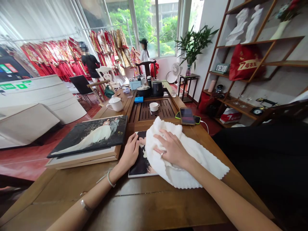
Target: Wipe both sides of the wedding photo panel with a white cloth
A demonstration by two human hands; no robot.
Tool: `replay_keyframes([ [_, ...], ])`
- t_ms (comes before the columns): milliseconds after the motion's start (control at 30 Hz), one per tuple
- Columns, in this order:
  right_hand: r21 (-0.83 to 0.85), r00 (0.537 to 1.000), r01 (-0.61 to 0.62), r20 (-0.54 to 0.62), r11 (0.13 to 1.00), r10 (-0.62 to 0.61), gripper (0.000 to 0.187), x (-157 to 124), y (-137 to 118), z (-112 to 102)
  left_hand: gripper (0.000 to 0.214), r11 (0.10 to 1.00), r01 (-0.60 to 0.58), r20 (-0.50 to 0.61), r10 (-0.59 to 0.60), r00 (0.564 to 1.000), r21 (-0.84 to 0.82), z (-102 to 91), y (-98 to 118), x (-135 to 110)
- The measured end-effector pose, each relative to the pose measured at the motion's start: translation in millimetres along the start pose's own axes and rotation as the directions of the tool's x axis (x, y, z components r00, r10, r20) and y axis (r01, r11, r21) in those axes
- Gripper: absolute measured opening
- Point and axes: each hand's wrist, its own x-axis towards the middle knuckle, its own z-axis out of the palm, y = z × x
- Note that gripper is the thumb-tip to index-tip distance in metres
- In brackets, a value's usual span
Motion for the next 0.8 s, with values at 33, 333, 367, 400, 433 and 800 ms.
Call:
replay_keyframes([
  [33, 0.029, 1.0, 0.026, 0.012, 0.999, -0.026, 0.051, 0.3, -2.4, -0.8, 0.041, 1.0, 0.003, -0.003, -0.003, 1.0, -0.002, 0.3, -0.5, 0.1],
  [333, 0.533, 0.901, 0.346, 0.04, 0.772, -0.431, 0.037, -4.0, -21.8, -10.8, 0.041, 1.0, -0.023, 0.042, 0.023, 0.999, -0.014, -2.6, -5.5, 0.8],
  [367, 0.524, 0.915, 0.328, 0.03, 0.786, -0.402, 0.033, -3.3, -19.4, -10.8, 0.041, 1.0, -0.024, 0.04, 0.024, 0.999, -0.007, -2.7, -5.2, 0.9],
  [400, 0.491, 0.936, 0.297, 0.022, 0.819, -0.352, 0.03, -2.1, -15.9, -10.4, 0.04, 1.0, -0.022, 0.036, 0.022, 0.999, 0.001, -2.5, -4.8, 1.0],
  [433, 0.432, 0.958, 0.251, 0.015, 0.866, -0.285, 0.028, -0.8, -11.5, -9.6, 0.04, 1.0, -0.019, 0.031, 0.019, 0.999, 0.01, -2.1, -4.4, 1.0],
  [800, -0.193, 0.975, -0.21, 0.034, 0.958, 0.22, 0.063, -1.6, 1.3, -2.1, 0.038, 0.999, -0.025, 0.001, 0.025, 1.0, 0.027, 2.4, -4.2, -0.2],
])
